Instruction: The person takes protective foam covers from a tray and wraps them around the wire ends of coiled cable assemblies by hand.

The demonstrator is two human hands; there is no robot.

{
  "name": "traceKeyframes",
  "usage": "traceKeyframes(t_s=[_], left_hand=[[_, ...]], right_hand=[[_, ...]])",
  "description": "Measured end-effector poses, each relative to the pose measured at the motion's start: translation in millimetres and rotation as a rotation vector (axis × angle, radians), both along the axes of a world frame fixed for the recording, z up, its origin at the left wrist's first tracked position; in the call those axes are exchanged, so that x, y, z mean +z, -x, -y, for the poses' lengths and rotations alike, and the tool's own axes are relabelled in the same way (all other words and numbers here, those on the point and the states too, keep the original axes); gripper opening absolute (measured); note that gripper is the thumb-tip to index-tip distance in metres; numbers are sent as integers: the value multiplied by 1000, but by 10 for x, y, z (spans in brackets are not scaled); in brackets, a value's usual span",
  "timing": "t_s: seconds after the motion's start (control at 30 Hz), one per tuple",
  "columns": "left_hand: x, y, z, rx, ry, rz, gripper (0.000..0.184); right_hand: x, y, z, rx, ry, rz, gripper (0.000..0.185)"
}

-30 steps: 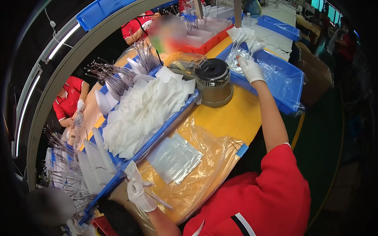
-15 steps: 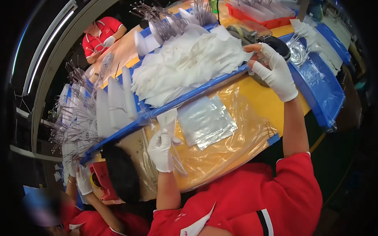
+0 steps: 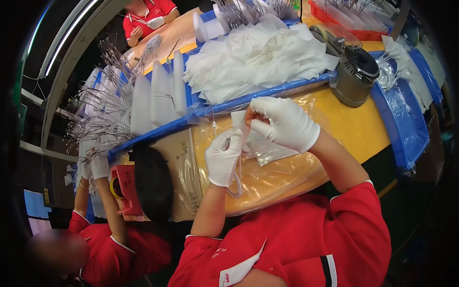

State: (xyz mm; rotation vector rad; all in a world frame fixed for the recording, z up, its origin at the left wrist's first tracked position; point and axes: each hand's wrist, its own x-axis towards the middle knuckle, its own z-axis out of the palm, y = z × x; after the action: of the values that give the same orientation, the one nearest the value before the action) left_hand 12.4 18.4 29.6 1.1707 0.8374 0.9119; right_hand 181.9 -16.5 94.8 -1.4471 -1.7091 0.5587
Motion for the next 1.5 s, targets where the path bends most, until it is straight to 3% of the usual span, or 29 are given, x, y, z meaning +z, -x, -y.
traceKeyframes(t_s=[0.13, 0.23, 0.33, 0.4, 0.47, 0.53, 0.63, 0.73, 0.93, 1.0, 1.1, 1.2, 1.23, 1.33, 1.43, 1.5], left_hand=[[50, -3, 15, -35, 45, 26, 18], [115, 22, 24, -52, 83, 84, 19], [124, 15, 38, -53, 48, 68, 18], [15, -23, 25, -45, 16, -10, 18], [-32, -22, 33, -34, -65, -56, 18], [-46, -15, 48, -30, -109, -88, 17], [-26, -16, 39, -18, -115, -99, 16], [1, -2, 51, -10, -100, -98, 14], [22, 30, 35, -18, -170, -157, 16], [32, 122, -4, -31, -257, -200, 17], [158, 280, -226, 249, -477, -469, 26], [4, 381, -473, 357, -701, -830, 36], [-24, 375, -451, 279, -666, -868, 43], [-38, 359, -408, -157, -174, -825, 42], [1, 367, -440, -296, 111, -643, 43], [167, 412, -399, -346, 203, -451, 44]], right_hand=[[28, 34, 3, -46, -11, 146, 15], [-23, 53, 2, -74, -9, 112, 19], [-175, 81, -26, -142, -223, 136, 20], [-161, 174, -71, -228, -311, 4, 22], [-197, 152, -94, -173, -113, -263, 22], [-326, -12, -103, 31, 374, -652, 22], [-372, -110, -126, 88, 469, -726, 28], [-307, -119, -103, 4, 385, -764, 29], [-380, 130, -51, 38, 357, -806, 20], [-394, 121, -61, 58, 256, -639, 13], [-277, 93, -48, 1, 118, -265, 14], [-294, 79, -50, 37, 10, -189, 14], [-338, 98, -63, 30, -75, -149, 14], [-398, 68, -79, 60, -52, -146, 14], [-311, -20, -43, 38, 14, -109, 14], [-328, -82, -24, -16, 36, -347, 15]])
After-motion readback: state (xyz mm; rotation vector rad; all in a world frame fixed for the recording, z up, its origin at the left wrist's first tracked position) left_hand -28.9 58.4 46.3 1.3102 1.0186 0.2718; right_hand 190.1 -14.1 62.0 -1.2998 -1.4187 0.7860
